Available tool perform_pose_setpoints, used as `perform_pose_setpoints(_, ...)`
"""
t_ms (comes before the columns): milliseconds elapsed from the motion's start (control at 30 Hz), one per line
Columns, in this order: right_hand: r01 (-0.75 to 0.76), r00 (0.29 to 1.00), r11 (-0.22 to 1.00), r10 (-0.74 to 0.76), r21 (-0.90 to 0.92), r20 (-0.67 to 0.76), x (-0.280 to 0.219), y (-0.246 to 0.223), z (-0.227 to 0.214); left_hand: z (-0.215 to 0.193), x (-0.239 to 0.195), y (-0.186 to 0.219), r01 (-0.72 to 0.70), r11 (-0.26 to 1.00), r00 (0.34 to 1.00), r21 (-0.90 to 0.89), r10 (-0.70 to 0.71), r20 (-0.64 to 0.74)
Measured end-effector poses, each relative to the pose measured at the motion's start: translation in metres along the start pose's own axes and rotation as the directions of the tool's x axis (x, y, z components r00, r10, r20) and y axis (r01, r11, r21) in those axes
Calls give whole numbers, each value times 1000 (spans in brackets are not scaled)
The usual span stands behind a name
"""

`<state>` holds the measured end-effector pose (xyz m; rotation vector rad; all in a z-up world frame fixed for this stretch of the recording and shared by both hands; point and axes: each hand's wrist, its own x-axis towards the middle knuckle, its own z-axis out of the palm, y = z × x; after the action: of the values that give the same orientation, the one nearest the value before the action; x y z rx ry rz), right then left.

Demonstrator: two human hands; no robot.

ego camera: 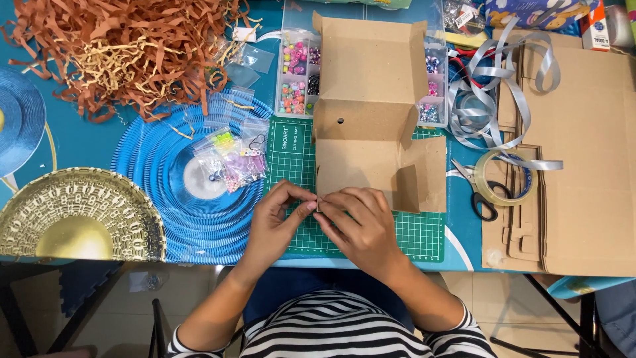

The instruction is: Assembling a small cardboard box by folding along pre-scored lines and tucking in the tabs.

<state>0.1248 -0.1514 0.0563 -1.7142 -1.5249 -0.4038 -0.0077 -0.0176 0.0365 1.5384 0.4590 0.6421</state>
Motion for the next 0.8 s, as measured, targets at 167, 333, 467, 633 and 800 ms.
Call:
perform_pose_setpoints(167,42,999,992,-41,-121,8,4,-3,-12,-18,15,34,-340,825,934,451,240,263)
perform_pose_setpoints(333,-15,1000,982,11,-187,-22,-4,4,-42,-25,38,43,-708,175,670,684,473,572)
perform_pose_setpoints(467,-63,991,977,38,-202,-126,-29,22,-74,-24,58,53,-855,-142,368,500,514,775)
perform_pose_setpoints(633,-258,951,921,189,-292,-247,-52,54,-109,-26,67,66,-876,-260,286,406,397,872)
perform_pose_setpoints(800,-627,746,757,651,185,-136,-67,68,-105,-24,63,85,-879,-299,308,371,236,921)
